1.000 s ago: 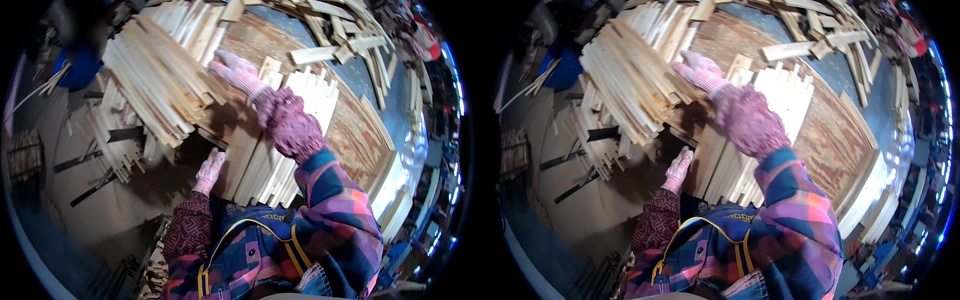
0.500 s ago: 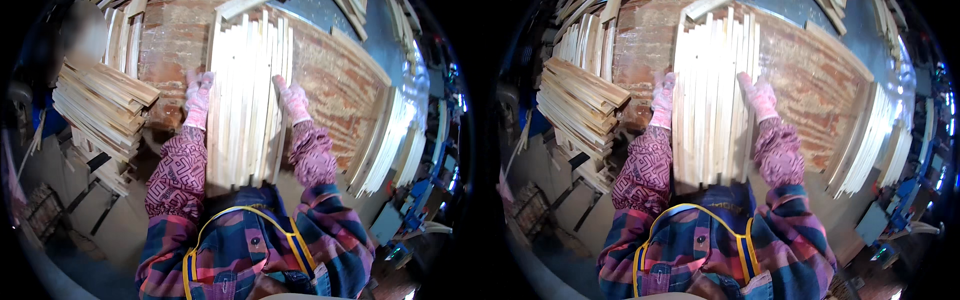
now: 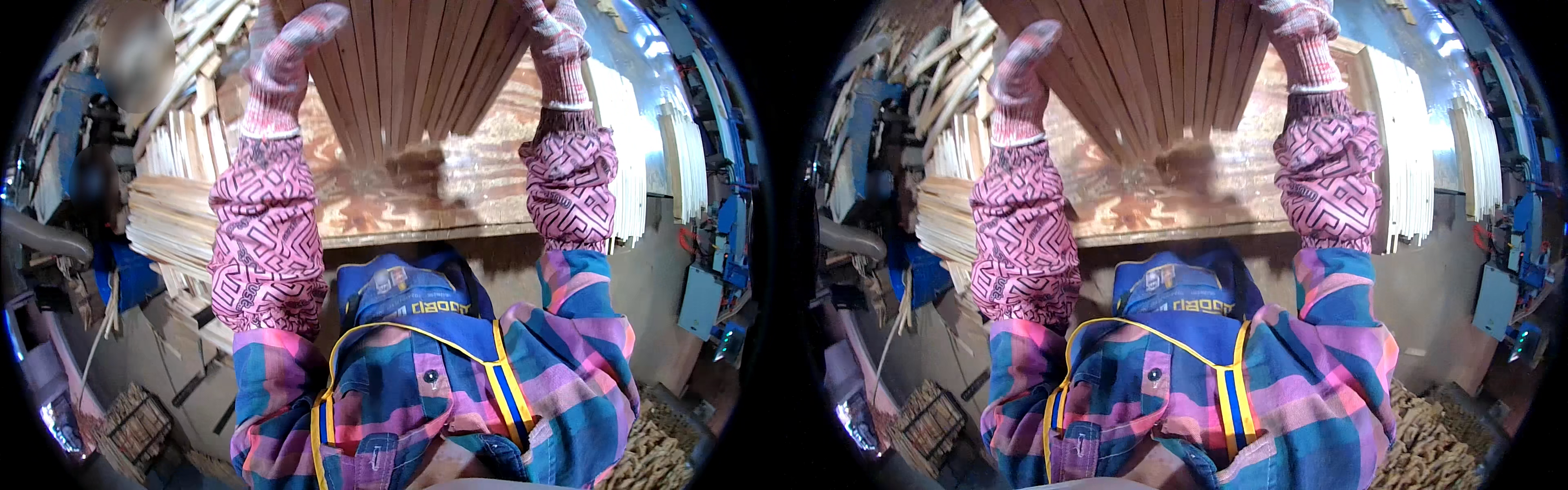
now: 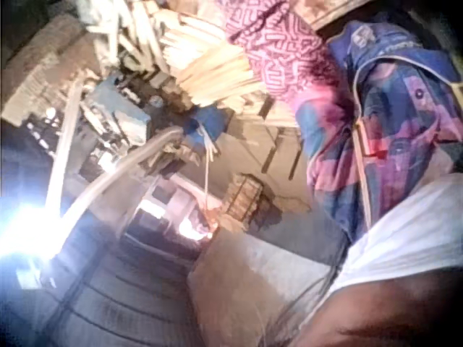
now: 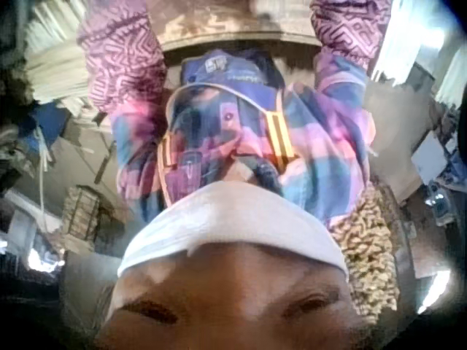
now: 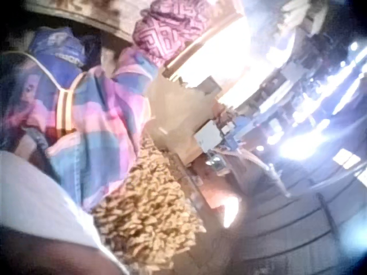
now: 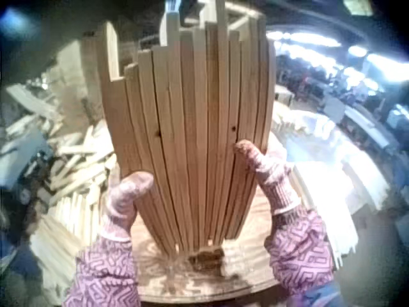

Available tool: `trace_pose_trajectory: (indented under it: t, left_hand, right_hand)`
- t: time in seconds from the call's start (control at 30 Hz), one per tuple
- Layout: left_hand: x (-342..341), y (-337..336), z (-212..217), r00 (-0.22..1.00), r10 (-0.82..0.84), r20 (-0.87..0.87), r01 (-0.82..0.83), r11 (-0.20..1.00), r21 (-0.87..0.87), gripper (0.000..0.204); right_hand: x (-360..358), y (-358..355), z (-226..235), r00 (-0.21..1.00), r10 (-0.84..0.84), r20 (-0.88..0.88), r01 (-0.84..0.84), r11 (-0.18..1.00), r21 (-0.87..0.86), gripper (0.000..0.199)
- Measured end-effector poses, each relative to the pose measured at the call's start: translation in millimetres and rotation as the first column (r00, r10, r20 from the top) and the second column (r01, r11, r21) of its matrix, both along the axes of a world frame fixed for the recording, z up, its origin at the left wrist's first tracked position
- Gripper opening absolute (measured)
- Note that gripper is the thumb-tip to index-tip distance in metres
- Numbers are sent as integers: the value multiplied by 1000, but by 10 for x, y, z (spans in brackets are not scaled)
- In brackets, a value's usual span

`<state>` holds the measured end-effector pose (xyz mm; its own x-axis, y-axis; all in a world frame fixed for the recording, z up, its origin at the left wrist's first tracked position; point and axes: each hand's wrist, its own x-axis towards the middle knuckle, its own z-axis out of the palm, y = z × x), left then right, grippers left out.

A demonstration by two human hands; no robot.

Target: The person picks up thin wooden strips from a pile on a workbench and stacks them into neat piles. The person wears pink patterned gloves and a plaid shirt while organizing the wood pieces.

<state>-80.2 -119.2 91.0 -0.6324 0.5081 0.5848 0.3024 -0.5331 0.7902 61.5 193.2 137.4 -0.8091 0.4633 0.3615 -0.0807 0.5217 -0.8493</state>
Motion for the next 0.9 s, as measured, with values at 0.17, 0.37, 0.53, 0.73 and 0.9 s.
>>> trace_pose_trajectory:
  t: [0.17, 0.37, 0.53, 0.73, 0.9]
  left_hand:
    - [301, 844, 725, 981, 141, -130, -189, 829, -526, 54]
    - [849, 590, -745, 934, 247, -258, -356, 617, -702, 58]
    - [1963, -58, -2007, 911, 134, -390, -413, 313, -855, 61]
    - [2339, -398, -2424, 863, -260, -432, -475, -132, -870, 66]
    - [2097, -318, -2264, 954, -95, -283, -288, -50, -956, 61]
  right_hand:
    - [303, 424, 288, 969, -202, 140, 165, 958, 235, 46]
    - [1130, -133, -619, 683, -577, 448, -193, 449, 872, 40]
    - [2038, -467, -1500, 993, -36, 117, -14, 916, 400, 51]
    - [2741, -405, -2155, 607, 49, 793, -565, 728, 388, 81]
    - [2482, -69, -2531, 549, -154, 821, -235, 915, 329, 53]
